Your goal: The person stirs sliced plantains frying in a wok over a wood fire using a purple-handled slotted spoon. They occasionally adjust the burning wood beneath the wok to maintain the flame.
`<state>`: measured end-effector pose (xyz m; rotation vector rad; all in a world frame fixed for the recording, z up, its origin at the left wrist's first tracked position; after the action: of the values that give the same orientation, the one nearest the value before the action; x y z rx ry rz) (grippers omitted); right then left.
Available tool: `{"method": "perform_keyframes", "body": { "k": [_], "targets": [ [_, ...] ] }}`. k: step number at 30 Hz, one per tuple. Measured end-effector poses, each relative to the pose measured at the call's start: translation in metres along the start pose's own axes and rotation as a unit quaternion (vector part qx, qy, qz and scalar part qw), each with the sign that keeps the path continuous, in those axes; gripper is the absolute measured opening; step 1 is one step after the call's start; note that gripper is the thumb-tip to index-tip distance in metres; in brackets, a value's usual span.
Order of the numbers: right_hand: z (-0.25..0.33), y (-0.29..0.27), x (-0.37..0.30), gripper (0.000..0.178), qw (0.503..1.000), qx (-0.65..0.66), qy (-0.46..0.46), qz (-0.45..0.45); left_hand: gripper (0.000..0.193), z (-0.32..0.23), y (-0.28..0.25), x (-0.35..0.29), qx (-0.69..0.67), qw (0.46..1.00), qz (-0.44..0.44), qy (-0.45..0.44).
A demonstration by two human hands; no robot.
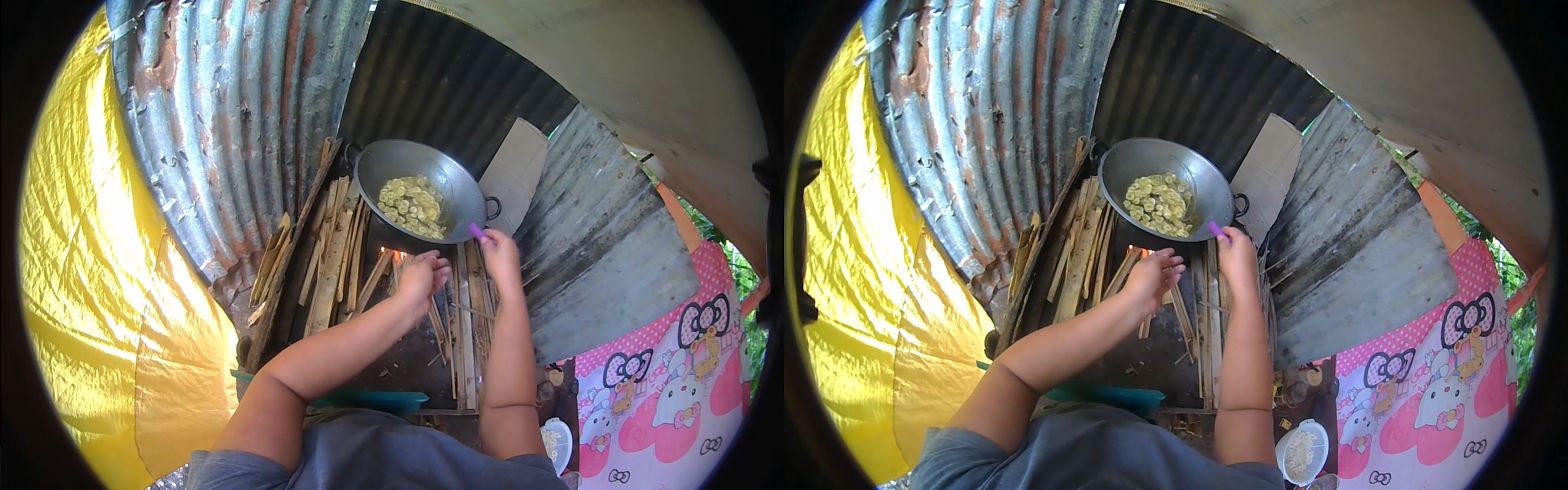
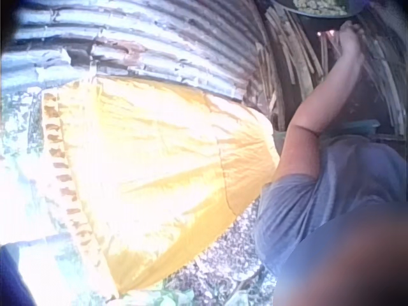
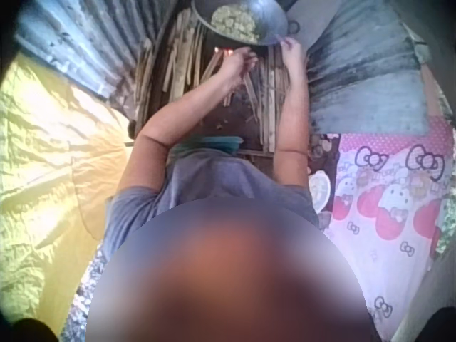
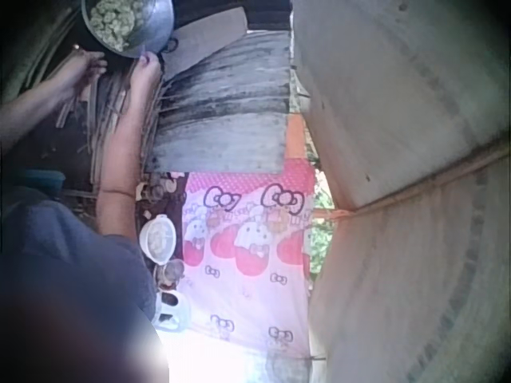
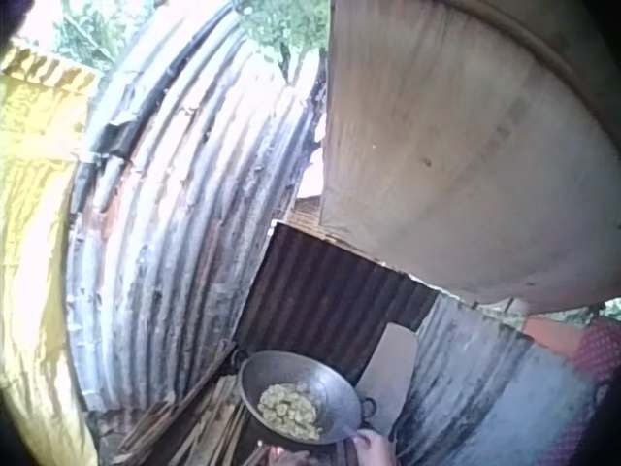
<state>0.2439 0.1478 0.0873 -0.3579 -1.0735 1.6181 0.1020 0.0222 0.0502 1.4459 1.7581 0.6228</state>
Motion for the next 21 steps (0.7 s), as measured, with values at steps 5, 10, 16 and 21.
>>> {"method": "perform_keyframes", "body": {
  "k": [5, 10, 16, 21],
  "targets": [
    [-0.008, -0.022, 0.032, 0.024, 0.999, 0.016, 0.015, -0.024, 0.037, -0.003, 0.000, 0.008, 0.006, 1.000, 0.003, 0.005],
    [-0.003, 0.027, 0.044, 0.025, 0.994, -0.090, 0.027, -0.055, 0.037, 0.001, 0.002, 0.008, 0.009, 1.000, 0.001, -0.002],
    [0.028, 0.031, 0.007, 0.025, 0.995, -0.066, -0.076, 0.006, 0.036, -0.002, -0.002, 0.009, 0.008, 1.000, 0.010, 0.011],
    [0.073, -0.058, -0.074, 0.026, 0.990, -0.117, -0.076, 0.031, 0.035, -0.005, -0.008, 0.007, 0.000, 1.000, 0.005, 0.007]
  ]
}}
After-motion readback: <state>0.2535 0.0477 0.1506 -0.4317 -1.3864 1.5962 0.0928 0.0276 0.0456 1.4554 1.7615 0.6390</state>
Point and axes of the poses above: each hand's wrist, its own x-axis towards the middle knuckle, its own y-axis out of the palm, z = x × y, the point moved 2 cm from there along x, towards the middle knuckle, and after that the axes turned 9 degrees about z, right-handed, at the moved point
